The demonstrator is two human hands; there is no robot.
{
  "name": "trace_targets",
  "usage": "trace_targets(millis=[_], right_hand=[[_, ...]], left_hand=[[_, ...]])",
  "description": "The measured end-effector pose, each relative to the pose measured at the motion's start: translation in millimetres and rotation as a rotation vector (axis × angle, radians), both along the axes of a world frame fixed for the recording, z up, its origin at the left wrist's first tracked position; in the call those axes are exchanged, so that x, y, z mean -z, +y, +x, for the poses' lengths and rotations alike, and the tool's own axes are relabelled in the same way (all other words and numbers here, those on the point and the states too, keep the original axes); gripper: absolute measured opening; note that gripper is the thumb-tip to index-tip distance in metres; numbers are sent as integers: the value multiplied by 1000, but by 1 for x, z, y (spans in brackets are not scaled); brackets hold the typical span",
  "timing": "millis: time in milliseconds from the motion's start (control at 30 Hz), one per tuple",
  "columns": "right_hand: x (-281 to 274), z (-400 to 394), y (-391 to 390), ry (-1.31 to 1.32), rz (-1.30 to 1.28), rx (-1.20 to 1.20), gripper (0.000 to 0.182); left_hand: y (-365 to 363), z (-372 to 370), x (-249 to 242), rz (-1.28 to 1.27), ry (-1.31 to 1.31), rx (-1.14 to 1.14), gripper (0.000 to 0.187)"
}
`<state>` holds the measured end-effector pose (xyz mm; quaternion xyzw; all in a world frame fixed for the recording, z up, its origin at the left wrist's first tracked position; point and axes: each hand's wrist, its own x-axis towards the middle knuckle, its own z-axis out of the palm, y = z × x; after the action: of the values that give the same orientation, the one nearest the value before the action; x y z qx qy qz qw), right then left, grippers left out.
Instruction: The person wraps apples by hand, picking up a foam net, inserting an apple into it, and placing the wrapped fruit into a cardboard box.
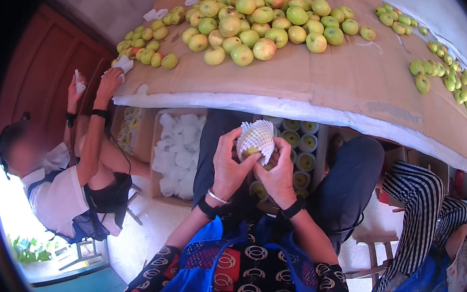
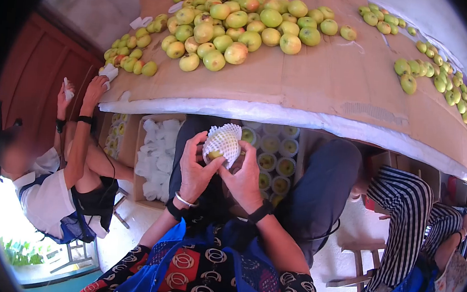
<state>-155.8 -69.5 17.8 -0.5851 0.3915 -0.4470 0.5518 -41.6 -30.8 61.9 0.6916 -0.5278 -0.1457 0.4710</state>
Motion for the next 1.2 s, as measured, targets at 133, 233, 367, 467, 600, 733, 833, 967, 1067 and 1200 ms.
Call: trace_targets(millis=[133, 233, 367, 467, 600, 733, 833, 967, 1067, 1200], right_hand=[[-5, -2, -5, -220, 0, 52, 61], [-7, -3, -4, -250, 22, 30, 66], [-1, -2, -2, -284, 53, 2, 72], [-3, 2, 0, -469, 163, -31, 70], [-6, 4, 1, -620, 213, -53, 69], [-1, 3, 1, -711, 228, -87, 69], [3, 2, 0, -695, 240, -101, 71], [6, -5, -4, -665, 232, -109, 69], [-1, -10, -5, -625, 310, -136, 67], [-6, -11, -5, -579, 301, -234, 67]], left_hand=[[3, 3, 3, -95, -68, 110, 42], [0, 8, -1, -222, -368, 142, 34], [0, 9, -7, -301, -477, 154, 28], [8, 0, -9, -173, -270, 75, 24], [12, -3, -12, -241, -338, 142, 26], [17, -14, -8, -329, -278, 242, 22], [19, -16, -16, -257, -226, 244, 21], [24, -5, -29, -243, -123, 357, 20], [22, 16, -14, -338, 0, 48, 43], [-14, 38, -31, 25, 426, 318, 68]])
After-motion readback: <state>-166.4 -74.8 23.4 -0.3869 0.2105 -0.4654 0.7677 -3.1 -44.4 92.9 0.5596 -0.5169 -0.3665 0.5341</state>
